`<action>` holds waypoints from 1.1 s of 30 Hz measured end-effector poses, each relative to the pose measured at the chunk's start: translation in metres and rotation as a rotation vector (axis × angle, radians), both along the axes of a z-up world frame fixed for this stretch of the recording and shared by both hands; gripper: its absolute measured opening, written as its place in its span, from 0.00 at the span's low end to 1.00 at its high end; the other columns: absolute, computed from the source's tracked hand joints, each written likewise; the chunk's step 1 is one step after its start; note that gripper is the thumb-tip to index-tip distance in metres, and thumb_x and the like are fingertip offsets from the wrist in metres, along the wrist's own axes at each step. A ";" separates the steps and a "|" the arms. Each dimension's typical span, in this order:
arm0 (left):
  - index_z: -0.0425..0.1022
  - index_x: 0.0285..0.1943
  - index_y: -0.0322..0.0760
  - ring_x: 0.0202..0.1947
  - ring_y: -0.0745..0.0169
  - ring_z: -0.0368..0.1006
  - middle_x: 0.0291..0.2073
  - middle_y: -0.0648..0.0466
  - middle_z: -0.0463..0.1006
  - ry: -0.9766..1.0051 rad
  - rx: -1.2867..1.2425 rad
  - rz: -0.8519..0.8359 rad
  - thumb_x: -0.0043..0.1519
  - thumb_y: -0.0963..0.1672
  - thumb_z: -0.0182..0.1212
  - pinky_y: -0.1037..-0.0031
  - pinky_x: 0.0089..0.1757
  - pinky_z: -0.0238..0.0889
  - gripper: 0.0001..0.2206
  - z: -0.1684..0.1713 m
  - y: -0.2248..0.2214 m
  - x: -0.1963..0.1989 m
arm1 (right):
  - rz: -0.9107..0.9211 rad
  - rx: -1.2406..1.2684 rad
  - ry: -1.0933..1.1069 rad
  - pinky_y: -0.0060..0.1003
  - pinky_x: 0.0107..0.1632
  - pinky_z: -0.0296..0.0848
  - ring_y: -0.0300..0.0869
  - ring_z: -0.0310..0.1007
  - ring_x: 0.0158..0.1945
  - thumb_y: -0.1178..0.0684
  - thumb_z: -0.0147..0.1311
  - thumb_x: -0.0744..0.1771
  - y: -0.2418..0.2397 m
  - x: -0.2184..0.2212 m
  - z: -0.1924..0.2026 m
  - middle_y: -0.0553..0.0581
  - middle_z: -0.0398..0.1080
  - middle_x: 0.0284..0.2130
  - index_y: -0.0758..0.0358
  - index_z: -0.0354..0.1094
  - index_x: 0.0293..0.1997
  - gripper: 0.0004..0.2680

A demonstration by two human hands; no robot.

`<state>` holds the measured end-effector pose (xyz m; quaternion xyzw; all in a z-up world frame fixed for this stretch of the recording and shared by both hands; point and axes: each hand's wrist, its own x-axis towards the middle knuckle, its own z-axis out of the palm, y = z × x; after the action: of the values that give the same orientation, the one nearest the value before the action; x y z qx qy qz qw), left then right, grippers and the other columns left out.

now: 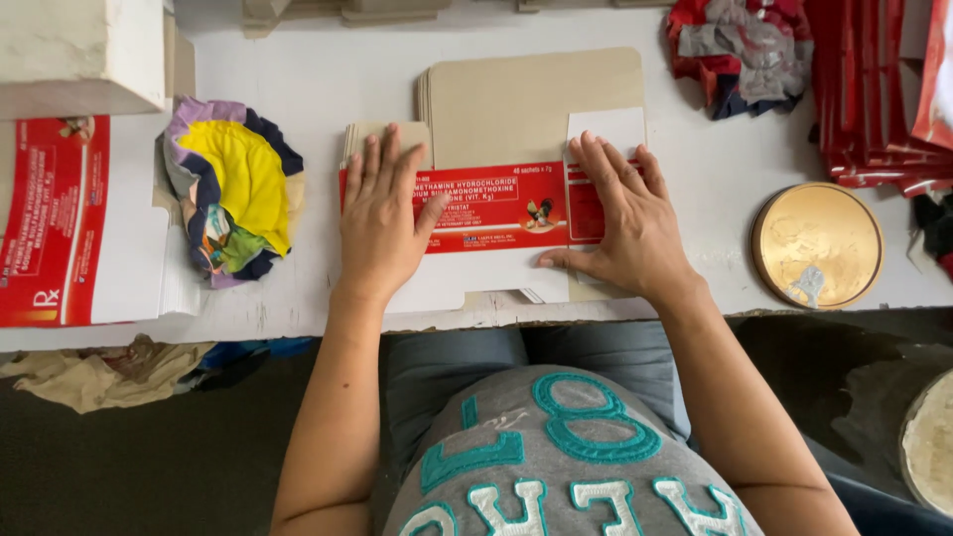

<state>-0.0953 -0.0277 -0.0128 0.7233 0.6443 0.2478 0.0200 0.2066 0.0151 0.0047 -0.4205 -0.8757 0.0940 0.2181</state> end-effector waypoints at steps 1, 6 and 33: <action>0.64 0.72 0.33 0.76 0.37 0.51 0.75 0.38 0.59 0.001 0.009 0.000 0.72 0.53 0.56 0.54 0.72 0.40 0.26 0.000 0.002 -0.001 | 0.000 0.009 0.001 0.51 0.78 0.41 0.50 0.56 0.75 0.21 0.65 0.54 0.001 -0.001 0.002 0.60 0.61 0.71 0.67 0.44 0.78 0.51; 0.62 0.75 0.36 0.77 0.41 0.46 0.77 0.39 0.54 0.094 -0.072 -0.025 0.71 0.54 0.51 0.55 0.71 0.34 0.27 0.000 0.001 -0.002 | -0.020 -0.023 -0.081 0.52 0.77 0.45 0.50 0.54 0.77 0.40 0.50 0.72 0.001 0.001 -0.002 0.60 0.60 0.72 0.66 0.43 0.79 0.29; 0.68 0.67 0.22 0.54 0.47 0.70 0.55 0.41 0.67 -0.035 0.015 -0.218 0.61 0.34 0.60 0.65 0.55 0.70 0.23 0.012 0.024 0.109 | -0.023 -0.021 0.054 0.53 0.75 0.48 0.49 0.58 0.72 0.56 0.50 0.69 0.001 -0.002 -0.004 0.52 0.62 0.70 0.67 0.40 0.78 0.27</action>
<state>0.0136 -0.0036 -0.0009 0.7849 0.5593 0.2616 0.0526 0.2045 0.0160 0.0012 -0.4300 -0.8636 0.1122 0.2384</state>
